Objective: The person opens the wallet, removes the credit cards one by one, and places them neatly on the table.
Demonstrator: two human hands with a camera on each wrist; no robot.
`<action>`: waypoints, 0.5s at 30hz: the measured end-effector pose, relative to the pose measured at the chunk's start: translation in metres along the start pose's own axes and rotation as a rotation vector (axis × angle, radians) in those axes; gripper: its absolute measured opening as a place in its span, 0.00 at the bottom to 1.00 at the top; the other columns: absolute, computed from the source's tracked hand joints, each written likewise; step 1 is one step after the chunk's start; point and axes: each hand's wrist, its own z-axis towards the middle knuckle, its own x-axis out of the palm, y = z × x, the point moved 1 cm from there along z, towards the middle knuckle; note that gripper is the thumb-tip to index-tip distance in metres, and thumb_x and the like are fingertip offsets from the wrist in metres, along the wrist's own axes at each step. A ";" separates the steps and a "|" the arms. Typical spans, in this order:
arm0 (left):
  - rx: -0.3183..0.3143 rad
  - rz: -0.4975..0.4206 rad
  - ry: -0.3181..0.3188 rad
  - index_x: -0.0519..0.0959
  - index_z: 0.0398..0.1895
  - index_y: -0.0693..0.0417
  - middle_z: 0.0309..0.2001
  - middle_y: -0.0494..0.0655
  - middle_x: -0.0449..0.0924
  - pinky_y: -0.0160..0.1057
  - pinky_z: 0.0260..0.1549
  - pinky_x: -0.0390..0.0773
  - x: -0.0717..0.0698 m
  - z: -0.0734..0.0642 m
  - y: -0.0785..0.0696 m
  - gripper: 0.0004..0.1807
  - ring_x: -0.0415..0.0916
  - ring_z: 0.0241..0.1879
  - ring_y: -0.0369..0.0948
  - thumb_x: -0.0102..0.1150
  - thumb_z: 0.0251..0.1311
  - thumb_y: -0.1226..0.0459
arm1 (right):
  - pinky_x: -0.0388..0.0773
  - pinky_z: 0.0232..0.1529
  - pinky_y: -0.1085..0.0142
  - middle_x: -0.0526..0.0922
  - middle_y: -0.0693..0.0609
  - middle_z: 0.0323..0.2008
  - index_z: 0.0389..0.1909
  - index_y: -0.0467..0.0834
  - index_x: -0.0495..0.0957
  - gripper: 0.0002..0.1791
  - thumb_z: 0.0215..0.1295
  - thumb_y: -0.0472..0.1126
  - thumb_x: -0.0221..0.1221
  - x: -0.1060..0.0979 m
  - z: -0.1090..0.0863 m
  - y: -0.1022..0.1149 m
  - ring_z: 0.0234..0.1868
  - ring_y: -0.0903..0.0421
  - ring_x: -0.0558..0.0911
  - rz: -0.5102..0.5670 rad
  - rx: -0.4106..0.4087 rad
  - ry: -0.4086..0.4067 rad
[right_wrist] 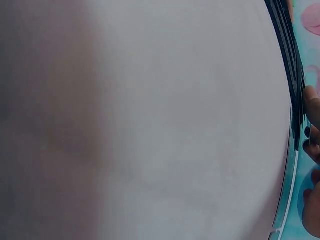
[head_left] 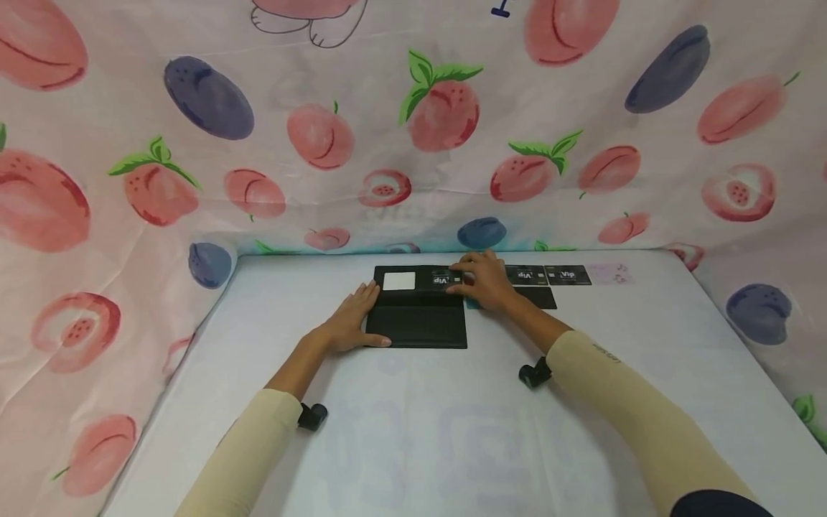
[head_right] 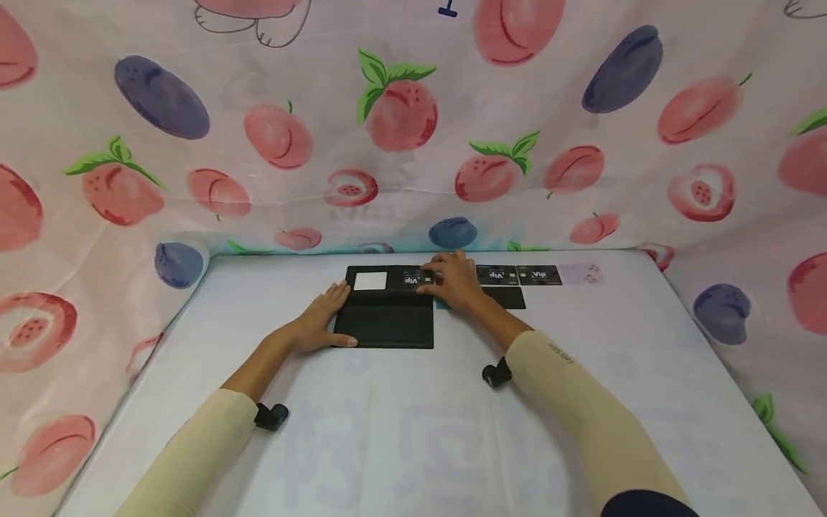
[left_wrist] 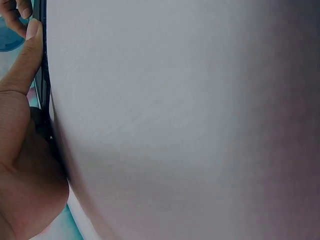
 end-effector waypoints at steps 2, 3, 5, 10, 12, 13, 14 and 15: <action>0.001 -0.002 -0.001 0.40 0.85 0.63 0.85 0.58 0.33 0.55 0.79 0.35 0.000 0.000 0.000 0.65 0.28 0.83 0.54 0.74 0.62 0.44 | 0.66 0.55 0.38 0.79 0.42 0.61 0.64 0.44 0.84 0.31 0.63 0.55 0.74 -0.001 -0.001 -0.001 0.56 0.40 0.71 0.003 0.000 -0.003; 0.000 -0.001 -0.001 0.40 0.85 0.63 0.85 0.58 0.33 0.55 0.79 0.34 0.000 0.000 0.000 0.65 0.28 0.83 0.54 0.74 0.62 0.44 | 0.66 0.56 0.38 0.79 0.42 0.61 0.63 0.44 0.84 0.31 0.63 0.55 0.74 -0.001 -0.002 -0.001 0.56 0.39 0.71 0.004 0.000 -0.005; -0.001 0.004 -0.002 0.40 0.85 0.63 0.85 0.58 0.33 0.55 0.79 0.35 0.000 0.000 -0.001 0.65 0.28 0.83 0.54 0.74 0.62 0.44 | 0.66 0.56 0.38 0.79 0.43 0.61 0.63 0.44 0.84 0.31 0.63 0.54 0.74 -0.002 -0.003 -0.002 0.57 0.39 0.71 0.008 0.004 -0.008; -0.006 0.014 -0.002 0.40 0.85 0.63 0.85 0.57 0.33 0.54 0.79 0.34 0.000 0.000 0.000 0.65 0.28 0.83 0.54 0.74 0.62 0.44 | 0.66 0.53 0.39 0.80 0.43 0.60 0.63 0.44 0.85 0.31 0.63 0.54 0.74 -0.004 -0.005 -0.004 0.55 0.40 0.71 0.014 0.008 -0.016; -0.007 0.014 -0.002 0.40 0.85 0.63 0.85 0.58 0.33 0.54 0.79 0.34 0.001 0.001 0.000 0.66 0.28 0.83 0.54 0.74 0.62 0.44 | 0.66 0.52 0.40 0.80 0.44 0.60 0.63 0.45 0.85 0.31 0.63 0.55 0.74 -0.004 -0.005 -0.006 0.54 0.41 0.71 0.012 0.009 -0.019; -0.006 0.013 -0.002 0.40 0.85 0.63 0.85 0.58 0.33 0.54 0.79 0.34 0.001 0.001 0.000 0.66 0.28 0.83 0.54 0.74 0.62 0.43 | 0.66 0.51 0.41 0.80 0.44 0.59 0.63 0.45 0.85 0.31 0.63 0.55 0.74 -0.003 -0.005 -0.007 0.54 0.42 0.71 0.010 0.008 -0.020; -0.004 0.009 -0.002 0.40 0.85 0.63 0.85 0.58 0.33 0.55 0.79 0.34 0.001 0.001 0.000 0.66 0.28 0.83 0.54 0.74 0.62 0.44 | 0.66 0.51 0.42 0.80 0.44 0.60 0.64 0.45 0.85 0.31 0.63 0.55 0.74 -0.003 -0.006 -0.007 0.54 0.42 0.70 0.010 0.010 -0.020; -0.003 0.005 -0.002 0.40 0.85 0.63 0.85 0.58 0.33 0.55 0.79 0.34 0.000 0.001 0.000 0.66 0.28 0.83 0.54 0.74 0.61 0.44 | 0.66 0.51 0.42 0.80 0.44 0.60 0.63 0.45 0.85 0.31 0.63 0.55 0.74 -0.003 -0.006 -0.008 0.54 0.42 0.70 0.011 0.012 -0.021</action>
